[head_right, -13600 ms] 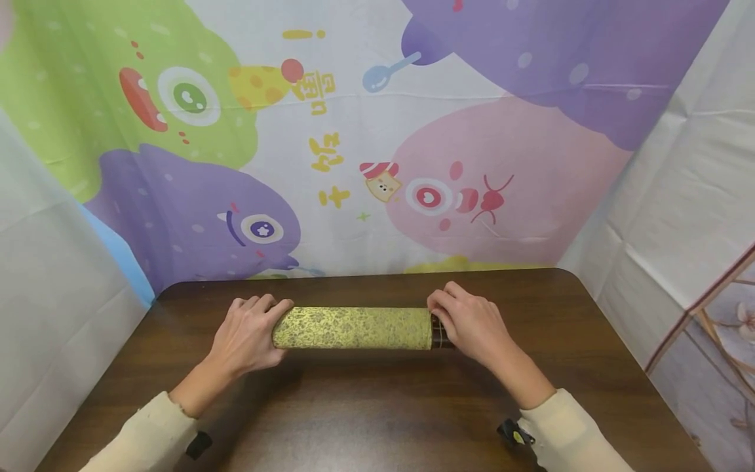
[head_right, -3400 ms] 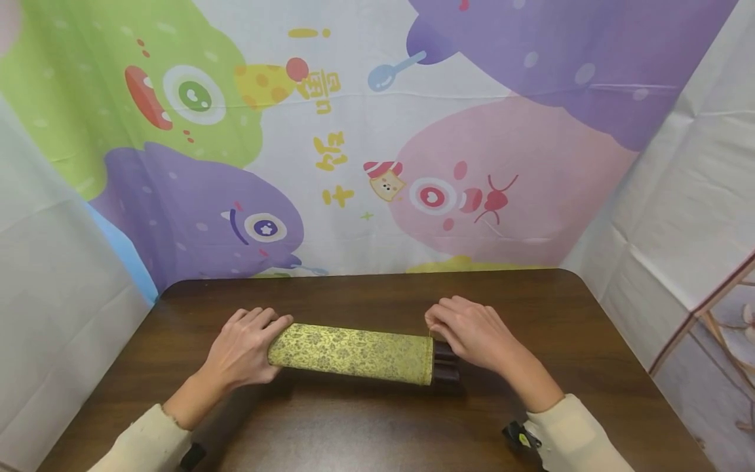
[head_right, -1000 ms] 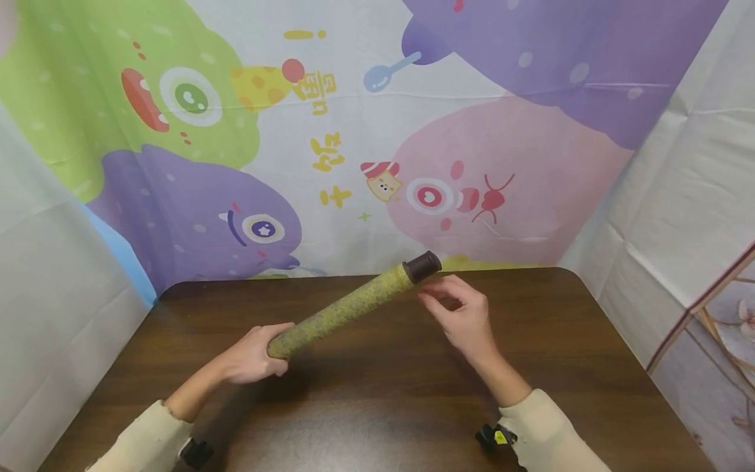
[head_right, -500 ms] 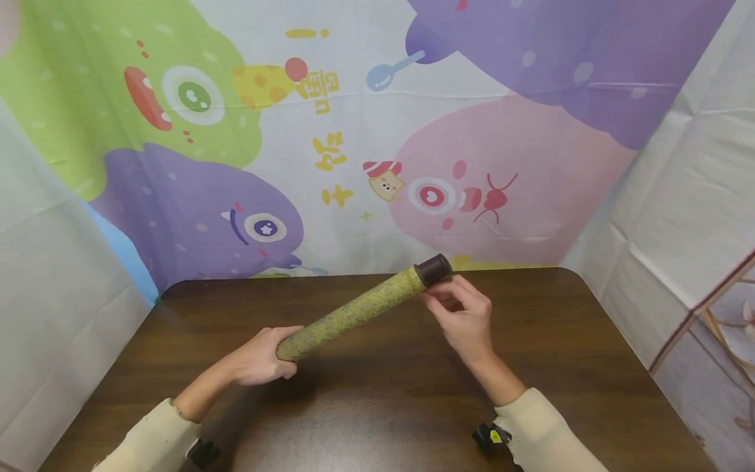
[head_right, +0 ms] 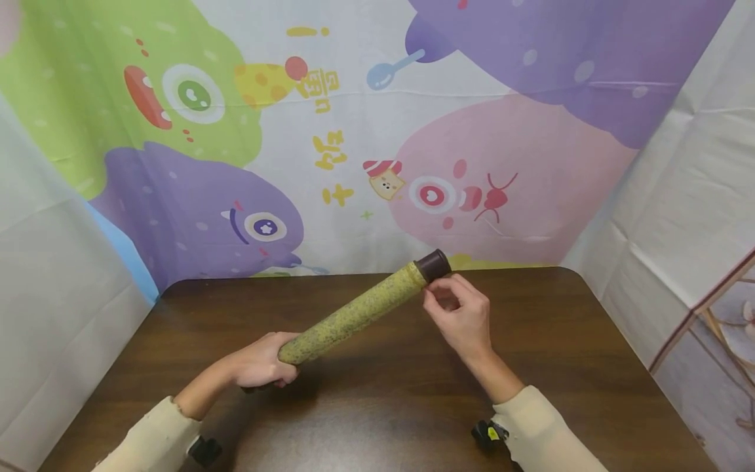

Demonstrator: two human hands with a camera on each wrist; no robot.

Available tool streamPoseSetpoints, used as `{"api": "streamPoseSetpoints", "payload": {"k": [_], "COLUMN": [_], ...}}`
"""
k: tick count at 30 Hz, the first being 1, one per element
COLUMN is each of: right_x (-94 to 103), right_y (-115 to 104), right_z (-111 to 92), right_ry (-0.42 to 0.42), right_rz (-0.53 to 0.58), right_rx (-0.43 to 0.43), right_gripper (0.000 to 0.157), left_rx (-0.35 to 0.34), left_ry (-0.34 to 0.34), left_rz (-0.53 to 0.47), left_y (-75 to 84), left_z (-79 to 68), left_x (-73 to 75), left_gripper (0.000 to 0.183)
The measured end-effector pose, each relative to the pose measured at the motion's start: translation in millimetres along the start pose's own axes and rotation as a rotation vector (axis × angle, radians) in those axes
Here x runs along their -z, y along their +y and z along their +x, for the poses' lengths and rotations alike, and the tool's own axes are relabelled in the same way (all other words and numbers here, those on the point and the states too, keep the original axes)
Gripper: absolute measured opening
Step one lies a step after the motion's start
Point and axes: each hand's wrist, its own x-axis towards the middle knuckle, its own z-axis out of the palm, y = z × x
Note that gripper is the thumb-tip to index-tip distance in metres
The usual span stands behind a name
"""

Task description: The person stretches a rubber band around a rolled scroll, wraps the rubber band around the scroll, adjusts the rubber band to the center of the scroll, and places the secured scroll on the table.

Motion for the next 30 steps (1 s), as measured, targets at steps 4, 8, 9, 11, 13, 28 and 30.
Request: {"api": "streamPoseSetpoints", "payload": {"k": [4,8,9,11,13,28,30], "right_x": [-0.4,0.3,0.6,1.3,1.3,-0.8,-0.4], "right_y": [1,1,2,2,2,-8,-8], "right_z": [1,2,2,3,3,4,5], "right_ry": [0.005,0.016,0.019,0.019,0.018,0.035,0.036], "right_rz": [-0.034,-0.054,-0.056,-0.053,-0.052,-0.008,0.008], "right_rx": [0.009,-0.006,-0.014,-0.027,-0.031,0.022,0.018], "right_gripper": [0.014,0.015,0.016,0.016,0.015,0.019,0.019], "left_rx": [-0.02,-0.043,-0.048,-0.05,-0.051,-0.047,-0.046], "left_ry": [-0.02,-0.031,-0.031,-0.037,-0.046,-0.078,-0.075], "left_rz": [-0.045,-0.087,-0.096,-0.116,-0.129,-0.138,-0.13], "left_y": [-0.9,-0.9,-0.9,-0.5,0.0,3.5,4.2], "left_z": [-1.4,-3.0,-3.1,-3.4,-3.5,-2.2,-2.0], "left_x": [2.5,5.8,6.4,7.2,7.4,4.0,4.3], "left_gripper": [0.06,0.047,0.045,0.04,0.039,0.036,0.036]}}
